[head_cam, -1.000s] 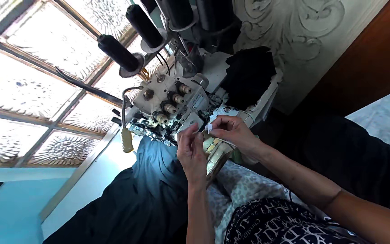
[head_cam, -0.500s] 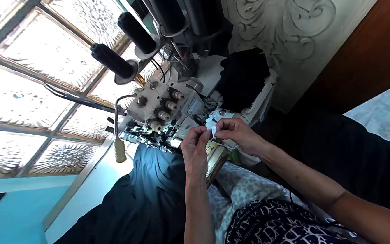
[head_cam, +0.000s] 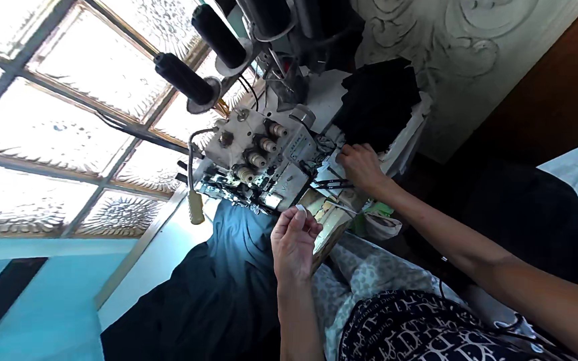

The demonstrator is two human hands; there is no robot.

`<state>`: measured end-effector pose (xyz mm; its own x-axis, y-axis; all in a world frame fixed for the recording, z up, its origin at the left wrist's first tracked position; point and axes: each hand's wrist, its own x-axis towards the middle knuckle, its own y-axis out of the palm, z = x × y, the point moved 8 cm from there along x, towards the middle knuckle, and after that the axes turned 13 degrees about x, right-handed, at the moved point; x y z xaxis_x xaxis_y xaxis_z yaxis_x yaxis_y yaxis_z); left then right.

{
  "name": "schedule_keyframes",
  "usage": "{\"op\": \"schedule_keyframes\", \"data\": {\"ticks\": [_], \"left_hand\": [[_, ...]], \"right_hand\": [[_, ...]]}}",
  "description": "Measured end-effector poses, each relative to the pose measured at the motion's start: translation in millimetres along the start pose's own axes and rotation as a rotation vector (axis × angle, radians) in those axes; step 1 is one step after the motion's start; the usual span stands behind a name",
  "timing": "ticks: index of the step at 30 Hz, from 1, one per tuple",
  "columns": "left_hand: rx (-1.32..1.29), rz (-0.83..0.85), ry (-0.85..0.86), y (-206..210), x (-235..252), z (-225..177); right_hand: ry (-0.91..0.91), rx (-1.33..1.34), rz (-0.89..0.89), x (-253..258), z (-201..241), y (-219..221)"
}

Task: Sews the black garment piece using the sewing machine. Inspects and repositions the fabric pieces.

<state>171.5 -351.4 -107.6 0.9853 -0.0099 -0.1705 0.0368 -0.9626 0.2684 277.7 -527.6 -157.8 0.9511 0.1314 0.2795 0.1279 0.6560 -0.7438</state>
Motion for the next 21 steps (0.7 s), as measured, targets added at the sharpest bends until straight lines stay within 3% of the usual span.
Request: {"op": "schedule_keyframes", "data": {"ticks": [3, 8, 14, 21], "left_hand": [[-0.085, -0.004, -0.044, -11.6, -8.6, 4.0], [-0.036, -0.062, -0.004, -25.5, -15.3, 4.9], [0.191, -0.127, 0.245, -54.4, -35.8, -17.9], [0.650, -0.274, 0.476, -89.6, -45.8, -65.6]], "right_hand": [[0.025, 0.059, 0.009, -2.6, 12.3, -3.9], [-0.137, 0.274, -0.110, -15.9, 50.7, -14.6], [-0.245, 0.438, -0.140, -31.3, 87.8, -7.7], [0.098, 1.138, 0.352, -38.2, 115.7, 77.4]]}}
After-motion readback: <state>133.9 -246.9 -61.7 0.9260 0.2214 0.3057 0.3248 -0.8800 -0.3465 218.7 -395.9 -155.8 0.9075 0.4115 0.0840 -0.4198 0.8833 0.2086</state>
